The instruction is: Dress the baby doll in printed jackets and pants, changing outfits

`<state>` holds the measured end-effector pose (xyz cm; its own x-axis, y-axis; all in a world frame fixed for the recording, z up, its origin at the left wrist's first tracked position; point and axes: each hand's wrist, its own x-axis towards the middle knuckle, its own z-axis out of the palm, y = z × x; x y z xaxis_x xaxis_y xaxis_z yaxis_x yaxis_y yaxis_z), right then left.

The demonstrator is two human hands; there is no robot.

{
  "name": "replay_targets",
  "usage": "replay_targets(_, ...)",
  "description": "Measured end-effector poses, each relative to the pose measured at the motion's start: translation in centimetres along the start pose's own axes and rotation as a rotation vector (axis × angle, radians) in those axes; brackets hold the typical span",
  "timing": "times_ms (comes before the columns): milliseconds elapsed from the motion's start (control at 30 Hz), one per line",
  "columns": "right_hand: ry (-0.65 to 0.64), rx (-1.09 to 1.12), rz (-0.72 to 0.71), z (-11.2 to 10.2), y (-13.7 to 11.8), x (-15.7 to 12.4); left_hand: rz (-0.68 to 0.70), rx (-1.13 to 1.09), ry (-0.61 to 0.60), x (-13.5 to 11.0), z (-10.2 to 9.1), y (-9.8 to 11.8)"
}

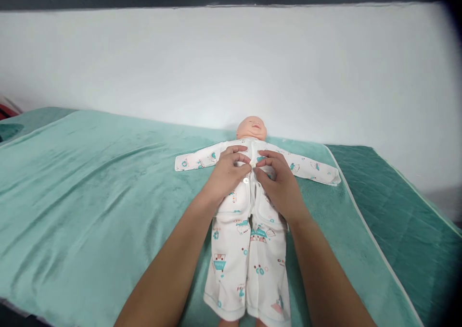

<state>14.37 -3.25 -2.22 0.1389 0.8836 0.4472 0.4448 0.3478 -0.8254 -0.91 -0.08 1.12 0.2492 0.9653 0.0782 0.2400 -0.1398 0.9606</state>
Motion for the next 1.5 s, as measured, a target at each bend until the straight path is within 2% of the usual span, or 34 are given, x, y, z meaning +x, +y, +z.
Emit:
replay_targets(167, -0.041, -0.016, -0.008, 0.0, 0.0, 0.1, 0.082, -0.029, -0.070, -0.1, 0.0, -0.2)
replay_targets(500, -0.025, -0.001, 0.055, -0.3, -0.3, 0.0, 0.116, -0.104, 0.018, -0.1, 0.1, -0.9)
replay_targets(700, -0.027, -0.045, 0.008, -0.2, -0.6, -0.3, 0.168, -0.038, 0.023, 0.1, -0.2, -1.2)
replay_targets(867, -0.082, -0.231, -0.096, -0.4, -1.4, -0.9, 0.179, -0.109, 0.030, -0.2, -1.2, -1.3)
replay_targets(1000, -0.074, -0.572, -0.142, -1.0, -3.1, -1.6, 0.130, -0.137, 0.038, -0.7, -2.6, -1.2)
replay_targets(1100, -0.139, -0.778, -0.059, -1.4, -4.8, -2.1, 0.106, -0.058, -0.045, -1.0, -3.2, -0.9)
replay_targets(1200, -0.252, -0.847, 0.111, -1.4, -6.2, -2.4, 0.147, 0.124, -0.167, -1.3, -3.3, -0.4)
replay_targets(1267, -0.314, -0.868, 0.176, -1.2, -6.8, -2.6, 0.182, 0.183, -0.235, -1.3, -3.4, -0.1)
replay_targets(1367, -0.365, -0.899, 0.150, -0.9, -7.2, -2.9, 0.189, 0.198, -0.315, -1.3, -3.7, 0.1)
replay_targets(1500, -0.368, -0.919, 0.125, -0.8, -7.1, -3.0, 0.185, 0.216, -0.318, -1.3, -3.6, 0.0)
